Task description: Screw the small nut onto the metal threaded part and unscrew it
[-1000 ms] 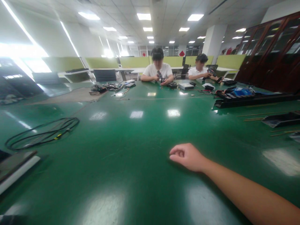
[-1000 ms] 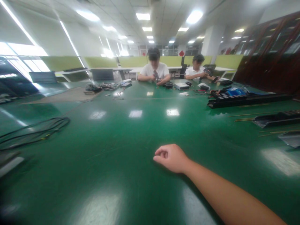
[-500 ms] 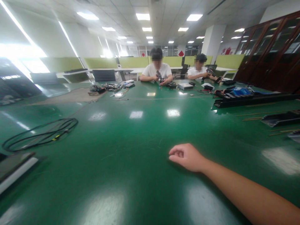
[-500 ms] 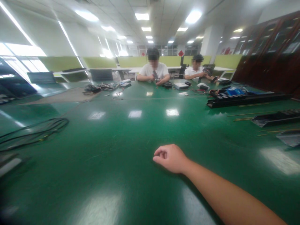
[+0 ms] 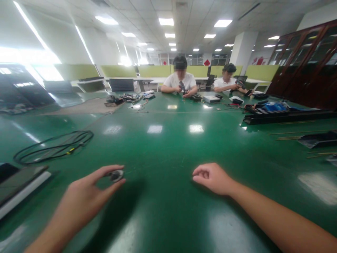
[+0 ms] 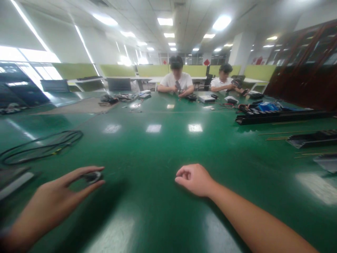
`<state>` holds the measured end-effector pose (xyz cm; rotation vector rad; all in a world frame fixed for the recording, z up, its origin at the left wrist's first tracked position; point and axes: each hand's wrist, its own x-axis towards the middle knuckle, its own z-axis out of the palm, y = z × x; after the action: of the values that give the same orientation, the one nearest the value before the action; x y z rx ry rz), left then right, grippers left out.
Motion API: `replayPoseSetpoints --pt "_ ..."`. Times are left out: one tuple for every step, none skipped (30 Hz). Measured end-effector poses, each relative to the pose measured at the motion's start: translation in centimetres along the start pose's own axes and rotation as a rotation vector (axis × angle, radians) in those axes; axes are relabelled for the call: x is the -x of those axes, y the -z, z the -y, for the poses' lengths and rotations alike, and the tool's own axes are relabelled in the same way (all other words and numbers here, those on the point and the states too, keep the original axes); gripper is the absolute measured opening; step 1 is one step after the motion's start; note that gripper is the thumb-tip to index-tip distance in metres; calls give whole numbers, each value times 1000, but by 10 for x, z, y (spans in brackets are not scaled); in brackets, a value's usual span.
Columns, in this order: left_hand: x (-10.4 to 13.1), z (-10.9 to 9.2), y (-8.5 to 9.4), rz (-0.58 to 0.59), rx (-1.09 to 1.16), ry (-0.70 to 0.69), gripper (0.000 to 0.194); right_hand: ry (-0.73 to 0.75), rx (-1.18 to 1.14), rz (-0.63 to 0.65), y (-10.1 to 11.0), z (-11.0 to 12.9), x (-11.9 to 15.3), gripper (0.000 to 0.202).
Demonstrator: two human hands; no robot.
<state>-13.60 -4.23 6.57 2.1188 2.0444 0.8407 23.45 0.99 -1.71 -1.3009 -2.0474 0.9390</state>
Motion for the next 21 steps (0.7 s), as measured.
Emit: replayPoseSetpoints --pt "-10 -15 -12 78 25 -51 39 3 2 2 0 0 0 22" --pt "-20 -33 -25 114 91 -143 38 6 2 4 0 0 0 22" --pt "-28 -51 -38 149 163 -233 33 9 3 4 0 -1 0 22" --pt "-35 -69 -51 175 221 -281 28 13 5 6 0 -1 0 22" --pt "-39 -85 -63 205 273 -301 24 16 8 4 0 -1 0 22" --pt "-42 -98 -75 234 324 -310 22 19 12 3 0 -1 0 21" --pt "-43 -107 -86 262 369 -306 21 25 18 2 0 -1 0 21" --pt "-42 -113 -96 285 411 -297 22 31 26 0 1 0 0 20" --pt "-40 -114 -104 301 448 -286 23 38 34 -2 1 0 0 20" --pt "-38 -114 -112 310 482 -272 25 44 42 -4 1 0 0 19" --pt "-35 -111 -119 312 514 -256 27 50 48 -5 1 1 0 19" --pt "-32 -108 -124 311 544 -235 28 54 52 -2 1 1 0 19" --pt "-29 -104 -128 311 572 -214 28 57 56 -2 1 1 1 18" --pt "-27 -101 -131 314 594 -194 28 58 60 -2 1 1 1 19" --pt "-26 -99 -133 320 609 -178 28 61 66 -4 1 1 1 19" --pt "-24 -98 -134 327 617 -169 28 63 73 -8 1 1 1 18" --pt "-24 -97 -134 334 619 -170 28 67 82 -11 1 0 1 18" --pt "-23 -97 -135 340 618 -178 28 71 92 -13 1 0 2 18" --pt "-23 -97 -135 345 616 -190 29 75 100 -12 1 0 2 17" --pt "-24 -98 -135 350 613 -202 29 80 107 -8 1 0 2 17" --pt "-24 -98 -135 357 609 -213 29 82 111 -6 1 1 2 17"
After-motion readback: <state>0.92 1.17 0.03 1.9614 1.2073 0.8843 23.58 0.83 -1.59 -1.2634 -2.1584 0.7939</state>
